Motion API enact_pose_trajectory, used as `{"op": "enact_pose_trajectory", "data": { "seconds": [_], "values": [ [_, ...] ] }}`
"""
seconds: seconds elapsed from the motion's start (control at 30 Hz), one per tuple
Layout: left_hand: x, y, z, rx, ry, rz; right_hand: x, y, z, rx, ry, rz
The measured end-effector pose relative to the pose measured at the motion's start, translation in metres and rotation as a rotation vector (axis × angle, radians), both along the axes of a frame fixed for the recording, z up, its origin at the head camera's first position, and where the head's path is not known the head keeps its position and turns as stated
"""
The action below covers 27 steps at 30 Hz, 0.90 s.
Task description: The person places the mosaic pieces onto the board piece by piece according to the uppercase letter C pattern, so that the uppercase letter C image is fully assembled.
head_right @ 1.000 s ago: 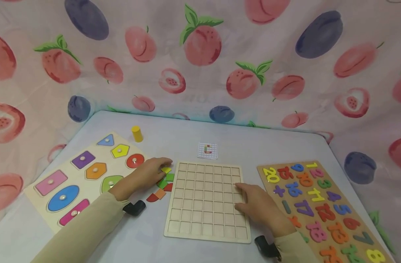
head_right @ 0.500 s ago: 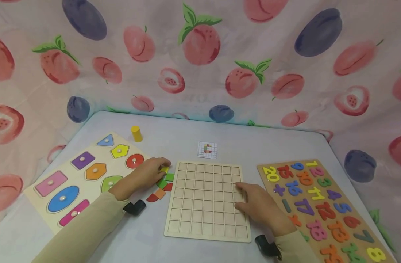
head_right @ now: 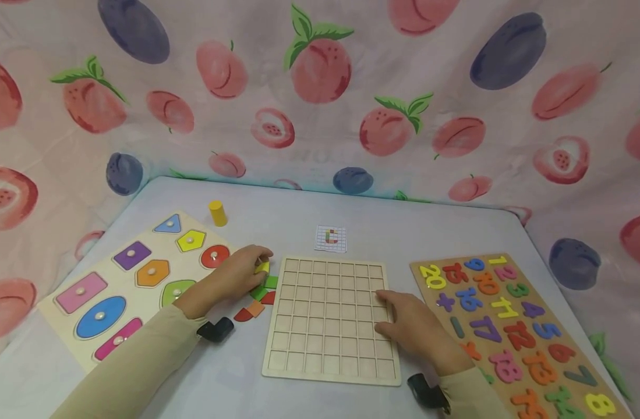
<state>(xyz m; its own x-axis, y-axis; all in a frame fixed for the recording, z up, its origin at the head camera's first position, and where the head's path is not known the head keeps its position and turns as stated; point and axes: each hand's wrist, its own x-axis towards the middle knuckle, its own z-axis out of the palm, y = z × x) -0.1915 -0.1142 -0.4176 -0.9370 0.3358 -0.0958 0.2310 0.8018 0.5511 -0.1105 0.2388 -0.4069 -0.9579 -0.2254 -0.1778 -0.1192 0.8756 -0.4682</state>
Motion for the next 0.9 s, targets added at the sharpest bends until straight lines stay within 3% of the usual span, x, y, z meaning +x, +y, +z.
{"op": "enact_pose_trajectory", "data": {
  "seconds": [0.47, 0.9],
  "values": [
    [0.001, 0.03, 0.006, 0.086, 0.002, -0.066, 0.0, -0.001, 0.001, 0.023, -0.027, -0.008],
    [-0.001, 0.063, 0.001, 0.063, -0.046, -0.117, 0.001, -0.001, 0.002, 0.009, -0.026, -0.017]
  ]
}}
